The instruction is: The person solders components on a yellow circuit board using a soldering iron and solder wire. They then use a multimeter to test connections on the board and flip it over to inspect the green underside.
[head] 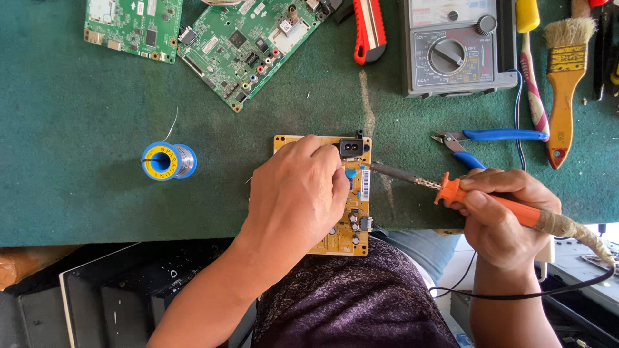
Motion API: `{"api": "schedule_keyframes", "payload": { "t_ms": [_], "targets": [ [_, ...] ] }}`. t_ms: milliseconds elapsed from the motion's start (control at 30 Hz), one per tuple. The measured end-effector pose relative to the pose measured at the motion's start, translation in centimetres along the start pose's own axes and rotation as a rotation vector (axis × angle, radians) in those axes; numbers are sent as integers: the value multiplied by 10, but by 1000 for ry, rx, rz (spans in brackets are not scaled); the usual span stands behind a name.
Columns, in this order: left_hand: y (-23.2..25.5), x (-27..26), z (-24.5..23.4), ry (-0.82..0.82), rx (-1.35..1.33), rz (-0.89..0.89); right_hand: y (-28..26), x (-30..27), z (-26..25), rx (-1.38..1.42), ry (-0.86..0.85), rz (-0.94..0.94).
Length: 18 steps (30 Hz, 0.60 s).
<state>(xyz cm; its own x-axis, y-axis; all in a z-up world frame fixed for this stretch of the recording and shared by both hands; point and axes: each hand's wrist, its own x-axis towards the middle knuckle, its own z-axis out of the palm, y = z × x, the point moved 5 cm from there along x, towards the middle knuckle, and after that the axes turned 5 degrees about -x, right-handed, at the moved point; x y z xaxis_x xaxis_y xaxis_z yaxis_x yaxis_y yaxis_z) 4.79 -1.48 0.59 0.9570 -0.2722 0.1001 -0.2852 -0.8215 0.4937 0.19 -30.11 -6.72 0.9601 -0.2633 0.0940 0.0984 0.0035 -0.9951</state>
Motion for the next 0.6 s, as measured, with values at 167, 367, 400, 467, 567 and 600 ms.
{"api": "schedule_keyframes", "payload": {
  "t_ms": [167, 367, 400, 467, 567, 600],
  "targets": [
    [0, 0, 1, -6, 2, -3, 9, -3, -12, 24, 90, -56],
    [0, 0, -1, -4, -12, -3, 7, -3, -12, 70, 74, -121],
    [0, 1, 0, -3, -12, -2, 6, -4, -11, 70, 74, -123],
    [-1, 1, 1, -10, -5, -14, -2, -7, -7, 130, 16, -232],
    [-1, 1, 1, -10, 4, -13, -15, -19, -8, 54, 104, -298],
    [-1, 1, 2, -7, 5, -13, -23, -26, -7, 56, 102, -301]
  ]
}}
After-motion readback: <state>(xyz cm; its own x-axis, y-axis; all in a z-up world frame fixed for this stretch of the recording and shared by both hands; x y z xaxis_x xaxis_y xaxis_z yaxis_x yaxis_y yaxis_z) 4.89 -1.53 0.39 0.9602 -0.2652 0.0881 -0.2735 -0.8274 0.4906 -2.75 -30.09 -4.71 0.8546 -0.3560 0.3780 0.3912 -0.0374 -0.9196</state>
